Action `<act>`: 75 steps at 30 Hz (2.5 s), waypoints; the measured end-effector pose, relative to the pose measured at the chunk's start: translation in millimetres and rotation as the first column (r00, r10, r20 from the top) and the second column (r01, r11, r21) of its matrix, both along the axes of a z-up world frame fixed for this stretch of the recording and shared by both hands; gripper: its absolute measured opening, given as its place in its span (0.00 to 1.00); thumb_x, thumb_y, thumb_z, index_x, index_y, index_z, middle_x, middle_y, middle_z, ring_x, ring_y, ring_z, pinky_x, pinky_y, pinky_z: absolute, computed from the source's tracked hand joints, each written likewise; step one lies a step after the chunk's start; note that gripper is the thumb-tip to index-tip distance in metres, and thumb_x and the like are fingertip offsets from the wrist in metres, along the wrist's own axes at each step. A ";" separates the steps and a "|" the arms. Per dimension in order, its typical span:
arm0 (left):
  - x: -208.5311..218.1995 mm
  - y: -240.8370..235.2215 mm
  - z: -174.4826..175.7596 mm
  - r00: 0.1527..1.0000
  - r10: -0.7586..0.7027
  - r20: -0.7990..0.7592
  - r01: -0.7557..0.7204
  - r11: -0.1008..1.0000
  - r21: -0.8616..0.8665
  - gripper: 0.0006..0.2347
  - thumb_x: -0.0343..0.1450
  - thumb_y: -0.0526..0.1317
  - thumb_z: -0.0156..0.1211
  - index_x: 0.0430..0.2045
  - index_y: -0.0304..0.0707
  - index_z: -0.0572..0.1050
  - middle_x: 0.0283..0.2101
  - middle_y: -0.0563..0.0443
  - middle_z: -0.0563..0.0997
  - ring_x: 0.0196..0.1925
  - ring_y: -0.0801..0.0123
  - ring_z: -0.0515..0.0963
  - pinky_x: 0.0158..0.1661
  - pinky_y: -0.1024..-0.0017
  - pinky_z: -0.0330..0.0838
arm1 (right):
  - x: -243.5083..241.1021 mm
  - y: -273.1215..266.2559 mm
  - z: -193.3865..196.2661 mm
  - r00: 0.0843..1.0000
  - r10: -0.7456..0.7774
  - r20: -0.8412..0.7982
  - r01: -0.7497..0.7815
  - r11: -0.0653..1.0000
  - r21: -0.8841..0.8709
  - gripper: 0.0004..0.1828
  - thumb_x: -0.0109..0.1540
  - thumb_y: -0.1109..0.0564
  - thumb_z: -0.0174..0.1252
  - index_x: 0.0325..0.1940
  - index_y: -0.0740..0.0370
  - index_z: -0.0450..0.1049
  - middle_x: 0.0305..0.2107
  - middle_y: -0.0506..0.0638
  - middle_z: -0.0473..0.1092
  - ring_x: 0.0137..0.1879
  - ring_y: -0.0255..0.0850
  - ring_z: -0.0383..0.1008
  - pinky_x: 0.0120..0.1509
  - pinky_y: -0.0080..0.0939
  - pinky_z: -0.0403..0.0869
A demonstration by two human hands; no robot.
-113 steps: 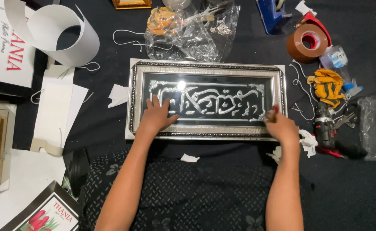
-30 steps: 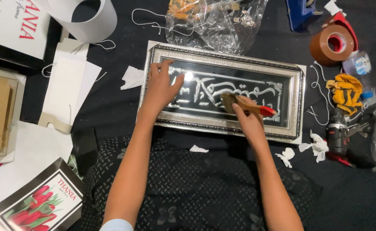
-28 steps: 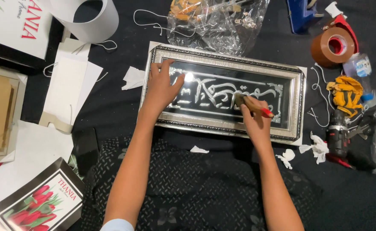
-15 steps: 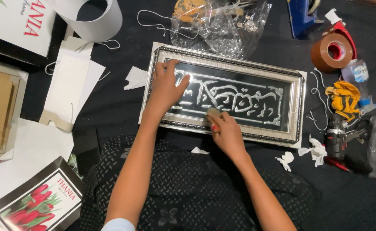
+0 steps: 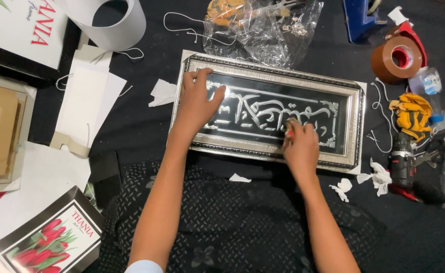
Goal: The person uses a brush to wipe the surface of a silver picture frame containing Arabic calligraphy. The person repeatedly brushes the glass and frame edges while seated at a cluttered work table.
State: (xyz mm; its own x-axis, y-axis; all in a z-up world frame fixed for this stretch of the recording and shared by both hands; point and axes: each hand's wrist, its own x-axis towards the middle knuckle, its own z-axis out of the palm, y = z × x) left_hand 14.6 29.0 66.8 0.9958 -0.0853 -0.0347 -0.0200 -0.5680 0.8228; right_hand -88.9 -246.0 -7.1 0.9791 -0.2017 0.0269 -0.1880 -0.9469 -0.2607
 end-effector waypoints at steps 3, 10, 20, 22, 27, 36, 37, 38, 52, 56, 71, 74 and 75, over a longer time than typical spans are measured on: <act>1.4 1.6 -2.5 1.000 -0.005 0.009 0.005 1.000 0.009 0.21 0.74 0.44 0.59 0.58 0.32 0.66 0.55 0.30 0.64 0.62 0.30 0.68 0.58 0.39 0.64 | -4.2 44.6 5.9 0.986 0.153 -0.073 -0.152 0.988 0.020 0.22 0.57 0.63 0.58 0.56 0.61 0.76 0.42 0.60 0.71 0.47 0.63 0.75 0.49 0.59 0.76; 1.6 2.2 -9.5 1.000 -0.018 0.006 0.018 1.000 0.012 0.21 0.74 0.45 0.59 0.57 0.31 0.67 0.55 0.31 0.64 0.62 0.31 0.68 0.58 0.39 0.65 | -6.4 71.2 35.5 0.947 0.257 -0.195 -0.128 0.854 0.504 0.17 0.63 0.48 0.58 0.56 0.44 0.77 0.38 0.52 0.72 0.48 0.59 0.76 0.51 0.57 0.76; -0.7 -0.2 -14.7 1.000 -0.027 0.002 0.027 0.999 0.028 0.19 0.73 0.45 0.60 0.54 0.30 0.70 0.54 0.30 0.65 0.62 0.30 0.69 0.58 0.42 0.65 | 15.8 -0.4 48.0 0.873 -0.321 -0.367 0.487 0.619 0.617 0.32 0.65 0.41 0.60 0.66 0.63 0.71 0.58 0.65 0.70 0.63 0.55 0.72 0.64 0.58 0.70; -2.4 -0.8 -14.0 0.999 -0.041 -0.003 0.041 0.999 0.021 0.19 0.73 0.45 0.60 0.53 0.30 0.70 0.54 0.29 0.65 0.62 0.30 0.69 0.58 0.42 0.66 | 14.0 -13.6 44.9 0.875 -0.350 -0.334 0.484 0.643 0.593 0.32 0.66 0.40 0.58 0.68 0.61 0.70 0.59 0.65 0.69 0.66 0.58 0.69 0.65 0.60 0.68; -4.2 -0.2 -10.9 0.999 -0.044 -0.011 0.045 0.998 0.036 0.19 0.73 0.45 0.61 0.52 0.28 0.71 0.53 0.28 0.65 0.62 0.29 0.69 0.58 0.42 0.67 | 1.2 -31.0 -13.3 0.977 -0.073 0.201 0.054 0.994 0.100 0.14 0.65 0.61 0.60 0.55 0.64 0.78 0.38 0.64 0.69 0.44 0.68 0.75 0.46 0.62 0.75; -7.4 -2.8 -3.9 0.995 -0.089 -0.034 0.091 0.994 0.056 0.19 0.73 0.45 0.59 0.52 0.27 0.70 0.53 0.28 0.64 0.62 0.25 0.68 0.57 0.39 0.67 | -4.6 93.5 63.1 0.942 0.181 -0.283 0.061 0.737 0.673 0.18 0.62 0.48 0.62 0.49 0.62 0.77 0.43 0.64 0.77 0.54 0.65 0.77 0.58 0.59 0.75; -6.4 -3.4 -6.7 0.995 -0.091 -0.035 0.092 0.994 0.057 0.19 0.73 0.45 0.59 0.52 0.27 0.70 0.53 0.28 0.64 0.62 0.25 0.68 0.57 0.39 0.67 | -1.4 85.4 58.1 0.942 0.180 -0.284 0.063 0.736 0.674 0.18 0.62 0.48 0.62 0.49 0.62 0.77 0.43 0.64 0.77 0.54 0.65 0.77 0.58 0.59 0.75; -6.0 -3.3 -9.6 0.996 -0.085 -0.035 0.087 0.994 0.062 0.19 0.73 0.45 0.59 0.52 0.27 0.71 0.53 0.28 0.65 0.62 0.26 0.68 0.57 0.40 0.68 | 1.2 78.0 53.0 0.920 0.095 -0.379 0.227 0.659 0.717 0.26 0.61 0.42 0.62 0.54 0.63 0.77 0.49 0.64 0.76 0.56 0.60 0.77 0.60 0.56 0.74; -7.2 -1.5 3.6 0.997 -0.074 0.009 0.073 0.997 0.038 0.18 0.74 0.43 0.59 0.51 0.24 0.71 0.53 0.25 0.65 0.61 0.23 0.69 0.55 0.39 0.69 | 10.8 -18.9 3.7 0.949 -0.288 0.124 0.194 0.851 0.488 0.16 0.68 0.61 0.56 0.59 0.64 0.75 0.44 0.68 0.68 0.54 0.71 0.72 0.57 0.65 0.71; -5.4 -1.5 2.0 0.997 -0.076 0.005 0.075 0.996 0.052 0.18 0.74 0.43 0.60 0.51 0.25 0.71 0.53 0.25 0.65 0.61 0.23 0.69 0.56 0.40 0.69 | 7.5 49.7 4.3 0.997 -0.047 -0.065 0.073 0.865 0.496 0.16 0.64 0.52 0.62 0.56 0.52 0.78 0.43 0.59 0.74 0.53 0.61 0.77 0.55 0.58 0.76; -7.1 -7.5 -1.4 0.995 -0.088 -0.053 0.092 0.993 0.077 0.18 0.74 0.44 0.59 0.52 0.26 0.71 0.54 0.26 0.65 0.63 0.23 0.67 0.57 0.38 0.67 | 11.7 -50.9 1.3 0.953 -0.291 0.081 0.212 0.835 0.508 0.19 0.68 0.59 0.57 0.64 0.58 0.75 0.48 0.64 0.68 0.59 0.65 0.69 0.64 0.59 0.66; -9.0 -9.0 -1.8 0.994 -0.095 -0.056 0.100 0.992 0.077 0.18 0.74 0.44 0.59 0.51 0.26 0.71 0.53 0.26 0.65 0.63 0.23 0.67 0.56 0.39 0.69 | 9.3 -43.9 -12.2 0.979 -0.151 0.136 0.093 0.928 0.361 0.20 0.68 0.60 0.59 0.64 0.51 0.76 0.44 0.59 0.68 0.54 0.65 0.70 0.58 0.59 0.70; -9.4 -9.3 -1.9 0.993 -0.100 -0.061 0.105 0.991 0.079 0.18 0.74 0.44 0.59 0.51 0.26 0.71 0.53 0.26 0.65 0.63 0.24 0.67 0.56 0.40 0.70 | 10.1 -34.2 -13.4 0.991 -0.067 0.118 0.023 0.941 0.339 0.21 0.66 0.58 0.60 0.64 0.47 0.77 0.43 0.60 0.70 0.51 0.66 0.73 0.55 0.60 0.73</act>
